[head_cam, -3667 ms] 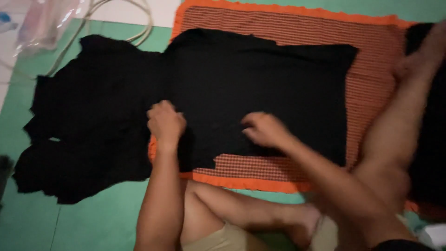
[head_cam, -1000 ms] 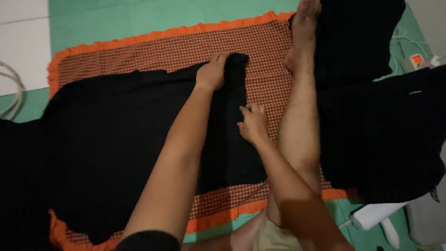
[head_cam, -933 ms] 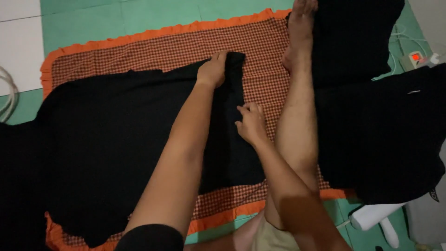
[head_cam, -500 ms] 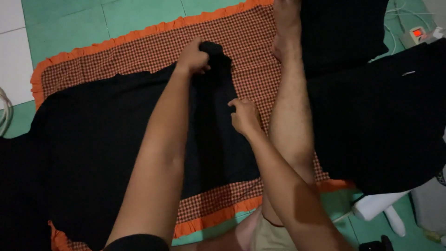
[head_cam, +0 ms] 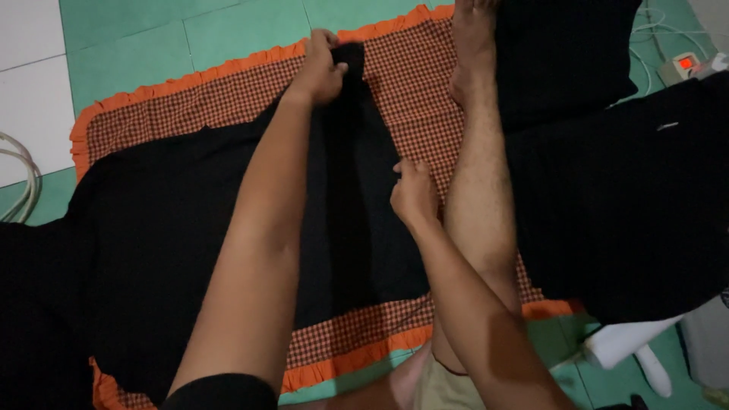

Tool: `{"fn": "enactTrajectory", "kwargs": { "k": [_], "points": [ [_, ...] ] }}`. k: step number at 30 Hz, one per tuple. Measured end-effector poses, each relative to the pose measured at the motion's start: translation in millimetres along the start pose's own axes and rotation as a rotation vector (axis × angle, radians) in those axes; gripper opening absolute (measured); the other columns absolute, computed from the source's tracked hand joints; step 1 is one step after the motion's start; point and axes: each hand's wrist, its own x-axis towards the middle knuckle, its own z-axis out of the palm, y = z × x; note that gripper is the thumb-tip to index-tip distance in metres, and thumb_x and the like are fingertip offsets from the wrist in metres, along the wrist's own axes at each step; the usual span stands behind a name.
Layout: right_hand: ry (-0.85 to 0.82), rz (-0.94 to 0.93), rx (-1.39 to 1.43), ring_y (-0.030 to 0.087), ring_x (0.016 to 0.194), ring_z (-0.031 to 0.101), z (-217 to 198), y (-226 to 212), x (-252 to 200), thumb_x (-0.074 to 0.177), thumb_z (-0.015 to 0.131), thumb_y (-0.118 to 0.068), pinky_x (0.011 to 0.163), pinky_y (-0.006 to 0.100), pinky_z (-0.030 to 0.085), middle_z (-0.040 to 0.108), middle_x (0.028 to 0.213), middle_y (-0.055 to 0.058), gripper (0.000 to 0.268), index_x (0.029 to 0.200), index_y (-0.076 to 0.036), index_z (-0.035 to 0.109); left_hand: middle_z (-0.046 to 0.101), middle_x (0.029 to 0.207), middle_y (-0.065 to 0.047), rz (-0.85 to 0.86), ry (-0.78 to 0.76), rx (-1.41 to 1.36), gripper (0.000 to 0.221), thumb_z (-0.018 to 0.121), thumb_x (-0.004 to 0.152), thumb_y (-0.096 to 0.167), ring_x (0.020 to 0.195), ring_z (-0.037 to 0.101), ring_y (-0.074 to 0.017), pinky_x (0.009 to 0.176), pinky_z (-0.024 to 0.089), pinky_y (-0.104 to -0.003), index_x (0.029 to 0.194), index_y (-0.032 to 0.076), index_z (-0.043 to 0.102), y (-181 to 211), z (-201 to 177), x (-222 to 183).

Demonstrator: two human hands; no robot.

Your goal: The person folds several black shirts on an orange checkered mat on the floor, smoothing each one out by hand and then stacking them.

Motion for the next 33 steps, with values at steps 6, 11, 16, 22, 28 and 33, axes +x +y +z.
{"fn": "enactTrajectory", "kwargs": {
  "k": [6, 11, 16, 22, 28, 33],
  "points": [
    [-0.005, 0.05, -0.192, 0.037, 0.109, 0.054, 13, 2, 1, 0.09, 0.071, -0.025, 0.083, 0.051, 0.055, 0.054, 0.118, 0.021, 0.036, 0.121, -0.009, 0.062, 0.041, 0.13, -0.016, 0.035, -0.083, 0.172, 0.044, 0.059, 0.088, -0.008, 0.116, 0.05, -0.0375, 0.087, 0.047, -0.05, 0.127, 0.009, 0.044, 11, 18, -20],
    [0.004, -0.207, -0.107, 0.037, 0.109, 0.058, 1, -6, 1, 0.087, 0.072, -0.013, 0.088, 0.047, 0.053, 0.06, 0.112, 0.017, 0.036, 0.122, -0.01, 0.068, 0.056, 0.123, -0.016, -0.095, -0.185, 0.599, 0.034, 0.06, 0.09, 0.007, 0.102, 0.064, -0.0409, 0.077, 0.056, -0.057, 0.123, 0.015, 0.058, 4, 48, -47],
    [-0.125, -0.203, -0.024, 0.042, 0.118, 0.062, 0, 9, 3, 0.089, 0.064, -0.008, 0.098, 0.049, 0.052, 0.065, 0.119, 0.023, 0.042, 0.131, -0.006, 0.066, 0.034, 0.161, -0.01, -0.206, -0.266, 0.549, 0.063, 0.066, 0.099, 0.017, 0.151, 0.026, -0.0343, 0.111, 0.044, -0.061, 0.155, 0.025, 0.039, 25, 52, -73],
    [0.129, -0.232, -0.153, 0.047, 0.113, 0.059, -33, -19, 0, 0.085, 0.068, 0.0, 0.088, 0.053, 0.054, 0.063, 0.117, 0.028, 0.045, 0.129, 0.004, 0.065, 0.039, 0.161, -0.013, -0.157, -0.029, 0.489, 0.063, 0.065, 0.099, 0.012, 0.153, 0.027, -0.0355, 0.123, 0.024, -0.061, 0.155, 0.019, 0.037, 34, 38, -113],
    [-0.144, -0.115, -0.067, 0.036, 0.105, 0.07, -11, 10, 10, 0.083, 0.071, -0.013, 0.084, 0.045, 0.058, 0.076, 0.098, 0.014, 0.034, 0.116, -0.006, 0.074, 0.046, 0.154, -0.01, -0.224, -0.054, 0.559, 0.048, 0.067, 0.097, 0.021, 0.149, 0.031, -0.0315, 0.12, 0.021, -0.063, 0.143, 0.019, 0.054, 25, 16, -168],
    [-0.202, -0.159, 0.047, 0.038, 0.099, 0.07, -28, -9, 7, 0.088, 0.071, -0.014, 0.084, 0.043, 0.057, 0.074, 0.097, 0.017, 0.031, 0.118, -0.004, 0.071, 0.059, 0.132, -0.005, -0.085, 0.019, 0.621, 0.038, 0.075, 0.086, 0.031, 0.135, 0.047, -0.0295, 0.113, 0.031, -0.06, 0.12, 0.018, 0.064, 29, -4, -254]
  ]
}}
